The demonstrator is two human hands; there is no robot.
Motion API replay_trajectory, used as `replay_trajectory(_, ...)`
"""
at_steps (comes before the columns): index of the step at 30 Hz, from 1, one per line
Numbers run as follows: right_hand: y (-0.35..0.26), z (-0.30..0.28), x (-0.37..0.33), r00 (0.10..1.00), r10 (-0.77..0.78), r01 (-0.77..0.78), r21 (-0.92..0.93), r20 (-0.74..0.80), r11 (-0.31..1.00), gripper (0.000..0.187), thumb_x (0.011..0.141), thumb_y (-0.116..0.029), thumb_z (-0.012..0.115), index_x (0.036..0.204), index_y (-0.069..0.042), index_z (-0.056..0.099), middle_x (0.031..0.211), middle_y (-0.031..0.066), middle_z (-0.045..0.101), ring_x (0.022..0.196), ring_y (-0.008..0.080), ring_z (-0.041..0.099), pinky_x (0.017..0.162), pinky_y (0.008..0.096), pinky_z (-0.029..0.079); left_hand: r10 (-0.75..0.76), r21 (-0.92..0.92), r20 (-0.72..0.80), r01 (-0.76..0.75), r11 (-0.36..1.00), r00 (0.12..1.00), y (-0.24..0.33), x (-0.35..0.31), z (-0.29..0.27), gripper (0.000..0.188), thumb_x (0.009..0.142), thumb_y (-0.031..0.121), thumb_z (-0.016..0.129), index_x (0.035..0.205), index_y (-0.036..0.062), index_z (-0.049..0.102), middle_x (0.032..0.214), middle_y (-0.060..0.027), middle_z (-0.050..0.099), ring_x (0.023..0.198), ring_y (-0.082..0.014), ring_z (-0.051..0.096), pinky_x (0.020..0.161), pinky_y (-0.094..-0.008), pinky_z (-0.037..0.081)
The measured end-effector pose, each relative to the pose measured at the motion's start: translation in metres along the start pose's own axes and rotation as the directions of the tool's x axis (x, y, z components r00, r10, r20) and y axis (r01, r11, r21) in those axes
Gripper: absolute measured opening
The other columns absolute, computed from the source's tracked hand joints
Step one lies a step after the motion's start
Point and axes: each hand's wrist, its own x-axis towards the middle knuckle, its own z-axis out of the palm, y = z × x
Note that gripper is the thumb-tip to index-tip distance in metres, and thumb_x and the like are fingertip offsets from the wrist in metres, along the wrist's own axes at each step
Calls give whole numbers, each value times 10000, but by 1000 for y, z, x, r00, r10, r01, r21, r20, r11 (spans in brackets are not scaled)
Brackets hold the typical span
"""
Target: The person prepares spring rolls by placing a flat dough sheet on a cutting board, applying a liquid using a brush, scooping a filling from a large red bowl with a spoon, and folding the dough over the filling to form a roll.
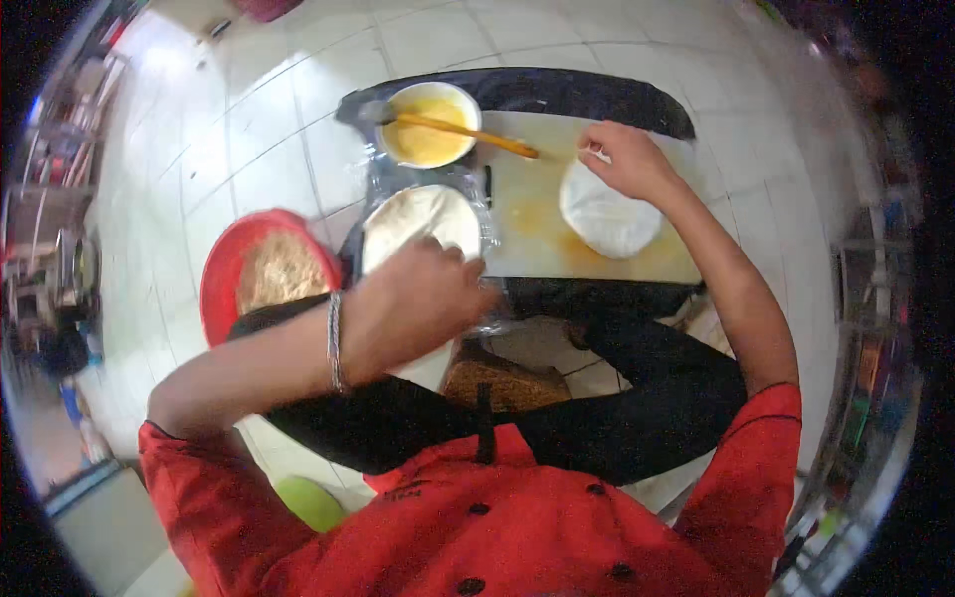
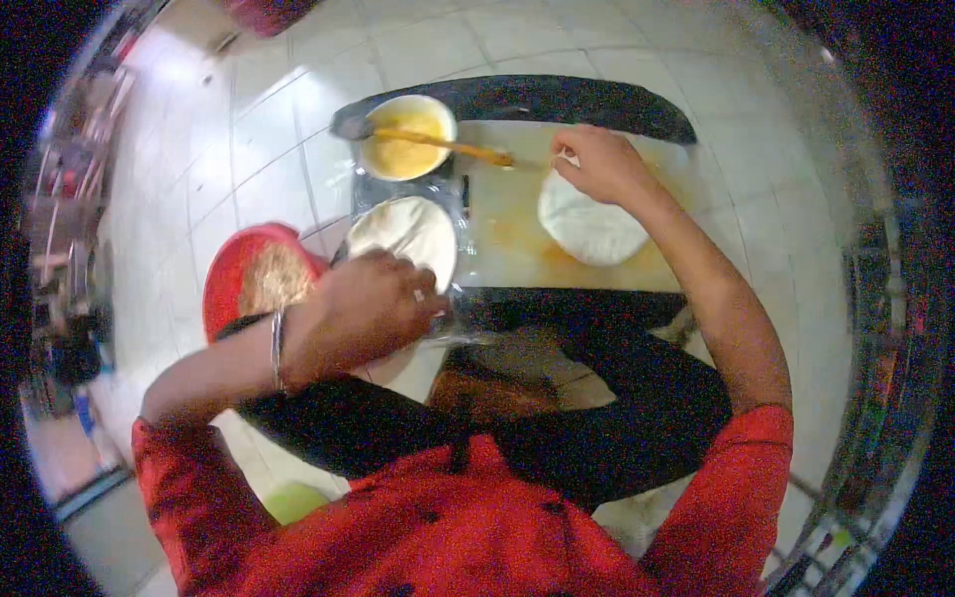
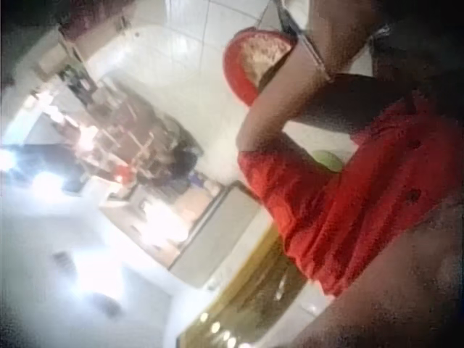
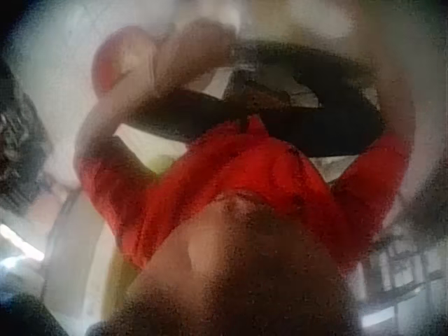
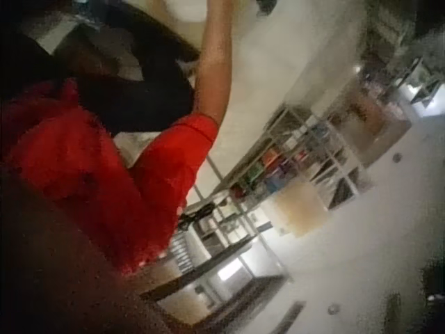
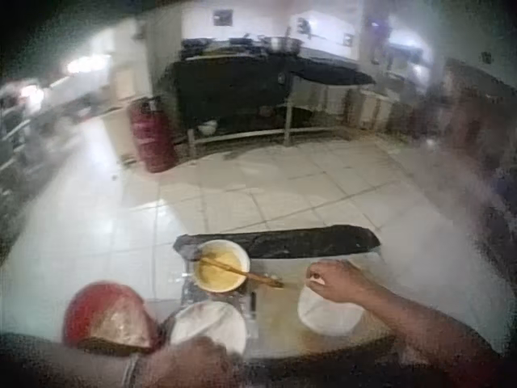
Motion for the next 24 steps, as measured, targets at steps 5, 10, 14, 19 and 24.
replay_trajectory(5, -111, 14, 46, 971, -231, 226, 78, 58, 971, 213, 868, -209, 645, 991, -35, 648, 939, 146, 666, 863, 297, 659, 771, 405, 517, -112, -352, -289, 3, 936, 951, 42, -84, -33, 248, 792, 245, 680, 988, 96, 651, 946, -82, 636, 876, -258, 643, 795, -378, 514)
replay_trajectory(10, -186, 49, 76, 928, -326, 310, 115, 179, 944, 153, 863, -207, 638, 937, -73, 640, 876, 135, 659, 837, 326, 654, 750, 448, 508, -800, -770, -559, 221, 598, 217, 3, -214, 13, 281, 815, 69, 720, 1078, 15, 639, 1055, -112, 668, 992, -240, 646, 884, -347, 503)
replay_trajectory(14, -230, 87, 95, 880, -411, 360, 229, 240, 904, 159, 870, -203, 642, 963, -76, 620, 890, 136, 666, 804, 324, 659, 730, 441, 510, -777, -939, -284, 325, 108, -561, -22, -333, 157, 360, 985, 255, 587, 1217, -20, 581, 1149, -143, 635, 1014, -197, 618, 902, -320, 487)
replay_trajectory(19, -276, 127, 113, 817, -491, 383, 352, 302, 854, 199, 866, -181, 654, 1023, -63, 620, 900, 125, 667, 809, 297, 664, 733, 400, 526, -526, -895, 377, -153, -420, -762, 17, -408, 352, 657, 1003, 518, 425, 1358, -33, 458, 1331, -206, 519, 1218, -269, 520, 994, -385, 428)
replay_trajectory(24, -321, 159, 132, 770, -442, 256, 411, 460, 875, 239, 861, -177, 662, 1071, -64, 633, 881, 129, 659, 816, 290, 655, 727, 394, 522, -567, -761, 622, -589, -273, -540, 15, -407, 402, 734, 986, 642, 283, 1371, 32, 419, 1283, -155, 510, 1182, -249, 527, 987, -426, 444)
